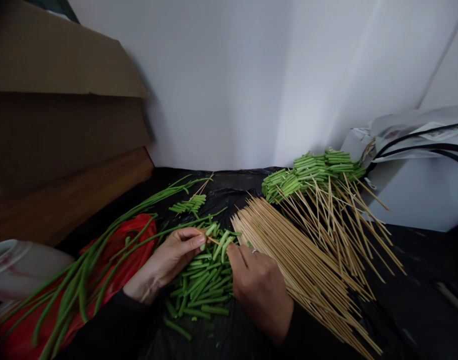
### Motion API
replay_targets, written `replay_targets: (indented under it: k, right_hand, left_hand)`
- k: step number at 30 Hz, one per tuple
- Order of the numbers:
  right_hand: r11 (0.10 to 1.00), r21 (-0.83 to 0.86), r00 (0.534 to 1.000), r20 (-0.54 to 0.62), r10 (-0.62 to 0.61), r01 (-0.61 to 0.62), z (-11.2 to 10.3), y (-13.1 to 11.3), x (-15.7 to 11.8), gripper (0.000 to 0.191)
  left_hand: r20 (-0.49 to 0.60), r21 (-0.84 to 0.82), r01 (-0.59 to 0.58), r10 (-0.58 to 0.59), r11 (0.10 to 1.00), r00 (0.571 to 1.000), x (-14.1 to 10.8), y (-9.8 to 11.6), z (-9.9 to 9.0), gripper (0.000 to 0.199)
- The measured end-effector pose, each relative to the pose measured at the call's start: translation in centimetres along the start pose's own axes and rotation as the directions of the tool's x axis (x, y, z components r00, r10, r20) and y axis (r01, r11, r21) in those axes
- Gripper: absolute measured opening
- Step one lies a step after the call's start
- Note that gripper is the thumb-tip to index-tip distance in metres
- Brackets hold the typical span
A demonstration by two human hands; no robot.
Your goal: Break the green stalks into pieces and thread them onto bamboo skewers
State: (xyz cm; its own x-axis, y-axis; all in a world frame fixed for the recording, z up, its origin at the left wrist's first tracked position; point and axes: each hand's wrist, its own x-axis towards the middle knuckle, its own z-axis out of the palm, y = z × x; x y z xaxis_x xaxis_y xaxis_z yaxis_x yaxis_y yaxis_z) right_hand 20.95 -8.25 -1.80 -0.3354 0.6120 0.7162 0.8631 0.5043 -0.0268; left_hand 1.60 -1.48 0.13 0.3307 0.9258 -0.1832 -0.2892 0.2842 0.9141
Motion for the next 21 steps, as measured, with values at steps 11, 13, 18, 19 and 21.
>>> replay_targets:
  k: [11, 13, 18, 19, 21]
  right_hand:
    - [0.999, 0.036, 1.0, 0.02, -0.001, 0.0, 0.5, -0.1, -0.4, 0.028]
    - [0.999, 0.042, 1.0, 0.017, 0.004, -0.004, 0.6, -0.1, -0.4, 0.028]
    - [0.999, 0.044, 1.0, 0.028, 0.014, -0.015, 0.8, 0.0, -0.5, 0.027]
    - [0.999, 0.052, 0.999, 0.031, 0.014, -0.016, 0.8, 0.0, -0.5, 0.027]
    - [0.998, 0.059, 0.999, 0.035, 0.01, -0.012, 0.7, 0.0, -0.5, 0.026]
  left_hand:
    - [0.032, 0.101, -0.029, 0.026, 0.994, 0.999, -0.1, -0.7, 0.7, 0.023]
    - [0.034, 0.108, -0.04, 0.036, 0.993, 0.999, 0.0, -0.8, 0.6, 0.023]
    - [0.043, 0.133, -0.055, 0.05, 0.99, 0.998, 0.3, -1.4, 0.3, 0.023]
    - [0.05, 0.141, -0.054, 0.047, 0.989, 0.998, 0.4, -1.5, 0.3, 0.023]
    - [0.064, 0.155, -0.049, 0.04, 0.987, 0.997, 0.3, -1.6, 0.4, 0.022]
